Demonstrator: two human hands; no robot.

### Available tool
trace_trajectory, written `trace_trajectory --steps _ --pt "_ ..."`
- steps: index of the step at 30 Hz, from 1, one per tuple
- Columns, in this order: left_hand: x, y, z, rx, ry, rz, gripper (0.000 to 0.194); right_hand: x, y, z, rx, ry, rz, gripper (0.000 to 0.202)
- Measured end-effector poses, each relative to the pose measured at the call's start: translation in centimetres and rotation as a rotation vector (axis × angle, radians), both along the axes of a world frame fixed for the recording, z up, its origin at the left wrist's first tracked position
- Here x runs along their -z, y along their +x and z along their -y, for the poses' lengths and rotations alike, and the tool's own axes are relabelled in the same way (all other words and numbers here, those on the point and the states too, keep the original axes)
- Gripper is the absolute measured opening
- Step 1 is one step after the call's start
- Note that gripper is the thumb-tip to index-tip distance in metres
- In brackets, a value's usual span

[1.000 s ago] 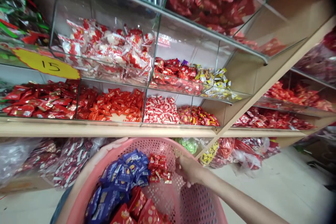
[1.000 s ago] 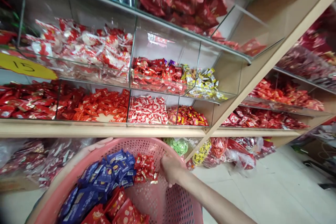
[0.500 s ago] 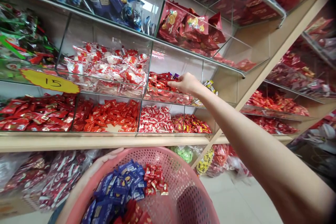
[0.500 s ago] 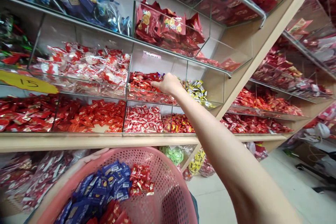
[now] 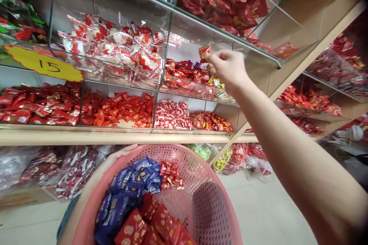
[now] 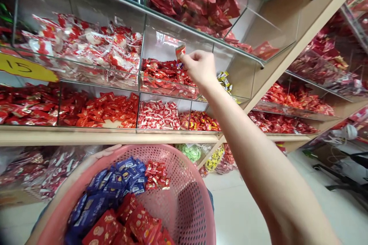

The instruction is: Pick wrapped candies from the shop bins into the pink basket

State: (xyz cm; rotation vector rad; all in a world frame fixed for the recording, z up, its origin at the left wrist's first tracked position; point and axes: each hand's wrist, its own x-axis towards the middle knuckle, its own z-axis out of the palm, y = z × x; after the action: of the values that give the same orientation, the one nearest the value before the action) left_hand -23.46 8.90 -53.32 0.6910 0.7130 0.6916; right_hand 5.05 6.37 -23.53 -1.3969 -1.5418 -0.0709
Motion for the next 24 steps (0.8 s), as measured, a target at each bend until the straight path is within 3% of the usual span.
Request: trace_trajectory --steps 2,3,7,9,11,13,18,24 --pt "0.1 -0.1 0.0 0.007 0.001 0.008 0.061 2.9 -0.9 4.1 -0.067 -0.067 -0.167 0.020" --pt "0.1 -0.1 0.0 0.008 0.002 0.014 0.061 5.3 -1.4 6.2 -0.103 -0.151 -0.262 0.018" --pt "-0.5 0.0 0.5 0.000 0.023 0.017 0.058 18.5 -2.1 12.8 -0.165 -0.727 -0.791 0.018" --pt "-0.8 0.2 0.6 -0.027 0.000 -0.033 0.054 24.7 -2.0 14.6 -0.018 -0.977 -1.094 0.021" --pt "-1.3 0.4 0.9 -0.059 -0.024 -0.069 0.048 28.8 -1.8 15.5 0.132 -1.110 -1.204 0.022" --pt "-1.9 0.6 1.4 -0.068 -0.017 -0.063 0.044 30.7 -1.7 15.6 0.215 -1.157 -1.192 0.024" --pt "-3.3 1.1 2.6 -0.068 -0.021 -0.028 0.042 31.9 -2.2 14.2 0.238 -1.156 -1.045 0.029" --pt "-1.6 0.4 1.0 -0.062 -0.061 -0.103 0.056 33.6 -2.5 12.1 0.259 -1.210 -0.936 0.030"
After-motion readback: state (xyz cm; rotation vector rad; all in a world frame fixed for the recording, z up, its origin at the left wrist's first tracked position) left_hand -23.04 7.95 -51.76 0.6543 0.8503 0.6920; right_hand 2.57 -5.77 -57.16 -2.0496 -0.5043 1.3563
